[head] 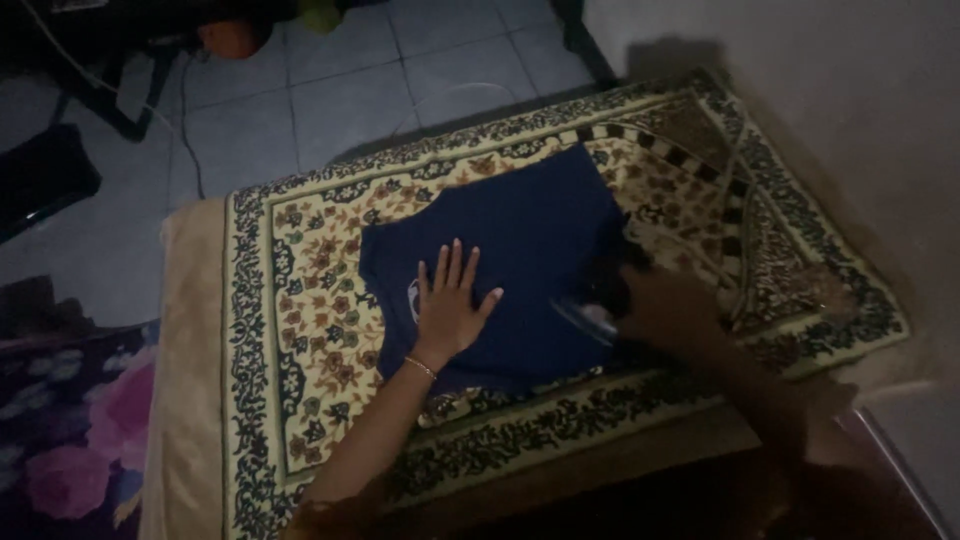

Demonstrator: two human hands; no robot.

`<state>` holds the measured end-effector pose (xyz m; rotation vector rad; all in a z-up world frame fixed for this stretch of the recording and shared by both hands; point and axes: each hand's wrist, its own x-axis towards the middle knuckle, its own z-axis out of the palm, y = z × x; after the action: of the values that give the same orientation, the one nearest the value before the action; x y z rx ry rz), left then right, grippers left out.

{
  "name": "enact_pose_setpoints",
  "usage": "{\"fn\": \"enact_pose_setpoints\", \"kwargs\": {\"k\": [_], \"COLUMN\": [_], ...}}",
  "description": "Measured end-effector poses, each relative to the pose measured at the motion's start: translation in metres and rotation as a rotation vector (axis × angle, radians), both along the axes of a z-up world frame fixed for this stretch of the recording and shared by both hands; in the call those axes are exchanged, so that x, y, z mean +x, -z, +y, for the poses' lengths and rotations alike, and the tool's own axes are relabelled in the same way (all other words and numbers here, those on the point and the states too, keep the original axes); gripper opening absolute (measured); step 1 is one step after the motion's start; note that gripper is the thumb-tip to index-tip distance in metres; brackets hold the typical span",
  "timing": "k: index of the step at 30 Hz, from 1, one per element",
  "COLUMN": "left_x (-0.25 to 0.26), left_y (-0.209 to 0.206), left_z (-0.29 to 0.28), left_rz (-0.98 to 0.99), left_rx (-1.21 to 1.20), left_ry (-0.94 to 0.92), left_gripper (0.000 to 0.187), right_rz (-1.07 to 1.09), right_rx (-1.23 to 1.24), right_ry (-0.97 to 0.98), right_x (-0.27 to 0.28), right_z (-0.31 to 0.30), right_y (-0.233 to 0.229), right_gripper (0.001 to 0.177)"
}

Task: Ironing a navy blue t-shirt on a mat placed on the floor.

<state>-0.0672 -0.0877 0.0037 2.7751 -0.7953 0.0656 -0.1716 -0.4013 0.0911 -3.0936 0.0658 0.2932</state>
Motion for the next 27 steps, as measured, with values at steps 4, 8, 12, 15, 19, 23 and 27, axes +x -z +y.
{"fn": "enact_pose_setpoints", "kwargs": {"k": [4,8,12,15,19,23,27], "left_x": [0.002,0.001,0.001,0.0,0.0,-0.008,-0.021], "left_y": [0.002,0.007,0.005,-0.001,0.001,-0.001,-0.014], "left_z": [-0.002,0.0,0.001,0.0,0.003,0.013,0.033], "left_rz": [0.01,-0.015,-0.011,-0.025,-0.017,0.013,0.262], "left_rx": [0.019,-0.002,-0.01,-0.026,-0.041,-0.058,0.03], "left_ry": [-0.001,0.008,0.02,0.021,0.019,0.07,0.304], "left_gripper": [0.085,0.085,0.084,0.084,0.084,0.085,0.105], "right_rz": [0.045,-0.612,-0.537,-0.546,-0.715,-0.835,-0.835], "right_rx": [-0.048,-0.239,-0.051,-0.027,-0.086,-0.123,-0.007], "right_ry": [0.009,-0.023,0.124,0.244,0.211,0.144,0.074], "right_x": [-0.004,0.036,0.106,0.163,0.213,0.225,0.184], "right_z": [-0.013,-0.046,-0.096,-0.136,-0.166,-0.176,-0.138], "right_y": [0.006,0.019,0.042,0.066,0.086,0.1,0.081], "right_gripper": [0.091,0.088,0.084,0.093,0.108,0.111,0.081]}}
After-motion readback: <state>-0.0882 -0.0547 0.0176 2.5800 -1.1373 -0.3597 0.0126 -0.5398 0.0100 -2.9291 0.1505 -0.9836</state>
